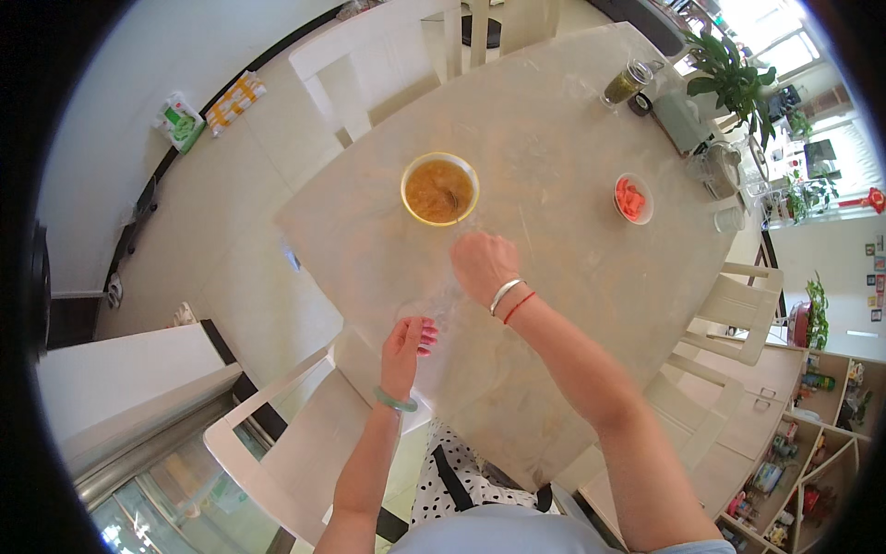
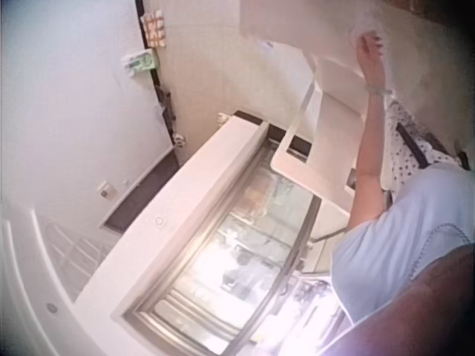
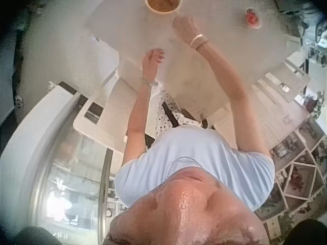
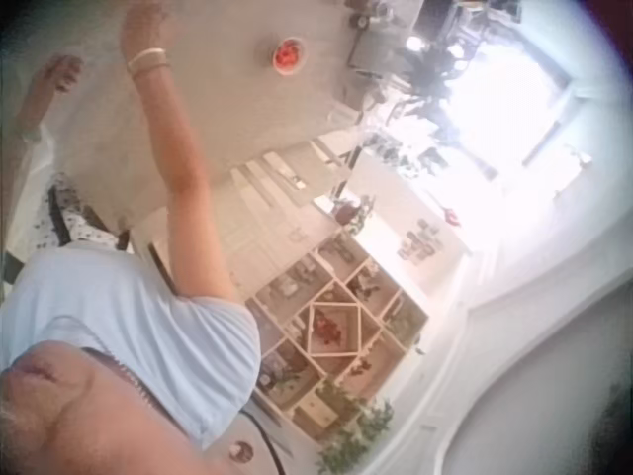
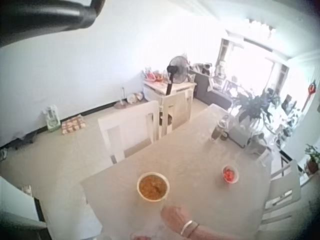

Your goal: The person ladles soup from a slow cooker into two separate bowls and places them on a dining table. The person then returns to the kitchen, washes a frying pan and a small metal bowl in the sink, and dries their hands with a cloth.

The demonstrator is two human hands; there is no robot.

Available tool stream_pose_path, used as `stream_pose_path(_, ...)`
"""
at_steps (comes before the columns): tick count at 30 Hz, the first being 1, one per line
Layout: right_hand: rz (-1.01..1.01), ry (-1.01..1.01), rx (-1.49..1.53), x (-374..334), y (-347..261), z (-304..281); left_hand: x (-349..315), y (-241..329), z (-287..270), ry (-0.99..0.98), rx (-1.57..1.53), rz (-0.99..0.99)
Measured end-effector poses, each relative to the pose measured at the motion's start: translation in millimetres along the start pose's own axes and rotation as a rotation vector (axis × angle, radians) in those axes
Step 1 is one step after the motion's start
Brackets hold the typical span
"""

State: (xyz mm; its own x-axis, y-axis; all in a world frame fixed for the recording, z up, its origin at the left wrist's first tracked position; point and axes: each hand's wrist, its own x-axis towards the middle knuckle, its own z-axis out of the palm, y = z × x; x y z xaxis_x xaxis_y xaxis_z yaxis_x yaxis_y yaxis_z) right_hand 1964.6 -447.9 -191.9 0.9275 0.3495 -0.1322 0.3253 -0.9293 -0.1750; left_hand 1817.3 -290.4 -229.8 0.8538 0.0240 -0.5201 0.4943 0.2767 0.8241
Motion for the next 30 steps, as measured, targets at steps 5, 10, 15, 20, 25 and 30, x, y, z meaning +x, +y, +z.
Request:
stream_pose_path(5,0.270,-0.062,0.475,3.2,-15.8,-2.9,-31.9,-0.7,-11.7,0.022,0.018,0.013)
stream_pose_path(10,0.289,-0.113,0.634,-36.9,-25.4,-1.7,-74.1,-17.0,-22.4,0.088,-0.022,0.015)
stream_pose_path(15,0.197,-0.468,0.833,-168.9,-64.9,7.2,-136.9,-38.7,-10.1,0.149,-0.182,0.007)
stream_pose_path(20,0.148,-0.871,1.232,-297.6,-72.8,45.1,-230.5,-81.2,-2.2,0.173,-0.083,0.074)
stream_pose_path(25,0.133,-0.327,1.749,-265.9,-56.2,-51.6,-340.4,-103.8,21.4,0.224,-0.196,0.162)
stream_pose_path(30,-0.357,-0.472,1.838,-298.0,-136.0,-109.6,-432.7,-145.0,-8.4,0.229,-0.405,0.250)
